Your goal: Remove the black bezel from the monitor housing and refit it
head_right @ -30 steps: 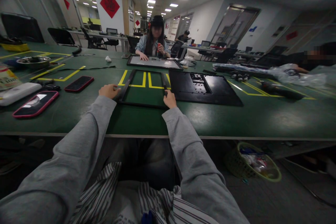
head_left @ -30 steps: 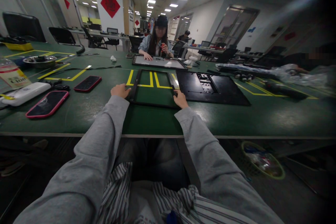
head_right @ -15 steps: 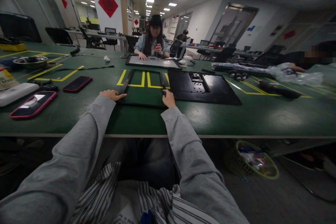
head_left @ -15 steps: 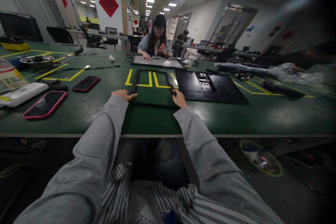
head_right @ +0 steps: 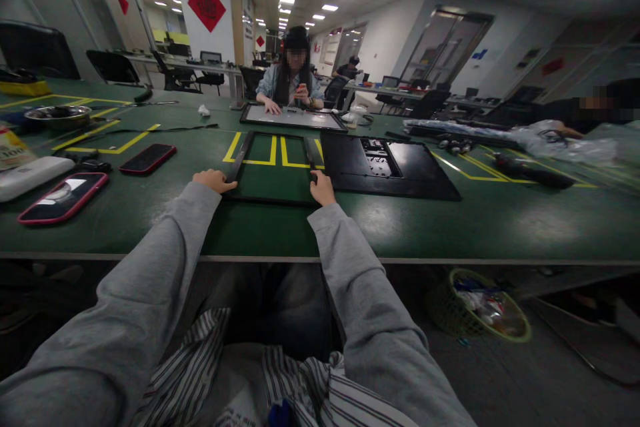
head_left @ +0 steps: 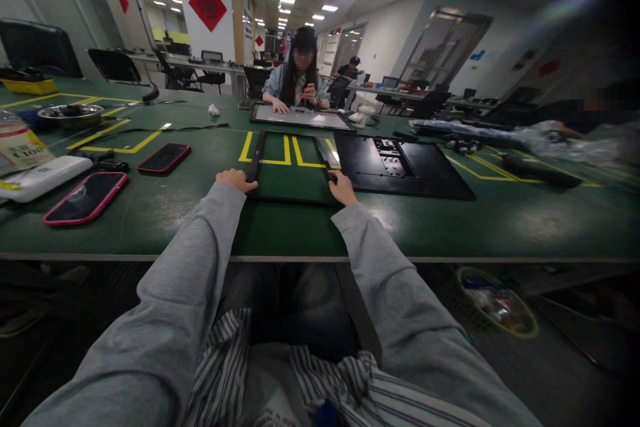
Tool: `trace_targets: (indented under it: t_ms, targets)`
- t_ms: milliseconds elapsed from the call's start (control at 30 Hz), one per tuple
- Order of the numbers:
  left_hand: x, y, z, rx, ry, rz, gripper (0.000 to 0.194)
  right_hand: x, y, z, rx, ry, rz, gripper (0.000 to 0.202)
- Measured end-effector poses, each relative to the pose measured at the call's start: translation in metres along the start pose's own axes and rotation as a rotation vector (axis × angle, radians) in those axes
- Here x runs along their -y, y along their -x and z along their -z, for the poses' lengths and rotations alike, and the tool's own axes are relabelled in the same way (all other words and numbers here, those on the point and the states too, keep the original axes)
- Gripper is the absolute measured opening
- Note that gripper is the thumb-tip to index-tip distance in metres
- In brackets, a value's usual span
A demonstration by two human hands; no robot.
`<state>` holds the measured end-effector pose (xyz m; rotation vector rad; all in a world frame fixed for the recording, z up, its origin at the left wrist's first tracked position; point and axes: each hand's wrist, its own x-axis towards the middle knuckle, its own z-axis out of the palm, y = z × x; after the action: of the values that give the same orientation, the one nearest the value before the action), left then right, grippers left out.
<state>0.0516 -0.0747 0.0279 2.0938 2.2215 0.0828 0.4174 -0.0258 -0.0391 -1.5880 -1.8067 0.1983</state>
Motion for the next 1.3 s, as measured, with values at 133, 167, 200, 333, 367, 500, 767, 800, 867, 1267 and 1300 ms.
trace_targets:
  t_ms: [133, 167, 200, 333, 367, 500, 767, 800, 867, 1267, 1300]
  targets:
    - [0.003, 0.001, 0.004, 0.061, -0.047, 0.004, 0.075, -0.001, 0.0, -0.001, -0.011, -0.024, 0.0, 0.046]
    - [0.004, 0.001, 0.004, 0.075, -0.04, 0.002, 0.078, -0.001, 0.0, -0.001, -0.015, -0.028, -0.001, 0.046]
    - [0.005, 0.001, 0.004, 0.085, -0.034, -0.002, 0.081, -0.001, 0.0, -0.001, -0.018, -0.03, -0.003, 0.046]
    - [0.005, 0.002, 0.004, 0.098, -0.027, 0.001, 0.093, -0.001, 0.001, 0.0, -0.017, -0.035, -0.007, 0.046]
    - [0.005, 0.003, 0.004, 0.099, -0.03, 0.006, 0.095, -0.001, 0.001, 0.0, -0.014, -0.036, -0.01, 0.047]
    - [0.004, -0.001, 0.003, 0.079, -0.023, 0.01, 0.102, -0.001, 0.001, 0.001, 0.001, -0.022, -0.018, 0.048]
    - [0.002, -0.009, 0.002, 0.022, -0.047, -0.026, 0.089, 0.003, 0.004, 0.003, -0.001, 0.013, -0.022, 0.05]
    - [0.002, -0.01, 0.002, 0.022, -0.052, -0.032, 0.087, 0.004, 0.004, 0.003, 0.003, 0.018, -0.02, 0.05]
    - [0.002, -0.012, 0.001, 0.024, -0.066, -0.048, 0.083, 0.006, 0.005, 0.004, 0.009, 0.029, -0.013, 0.051]
    - [0.008, -0.018, 0.0, 0.024, -0.078, -0.079, 0.083, 0.013, 0.007, 0.007, 0.029, 0.058, -0.034, 0.052]
    - [0.008, -0.018, 0.0, 0.023, -0.072, -0.078, 0.086, 0.014, 0.007, 0.007, 0.027, 0.062, -0.033, 0.052]
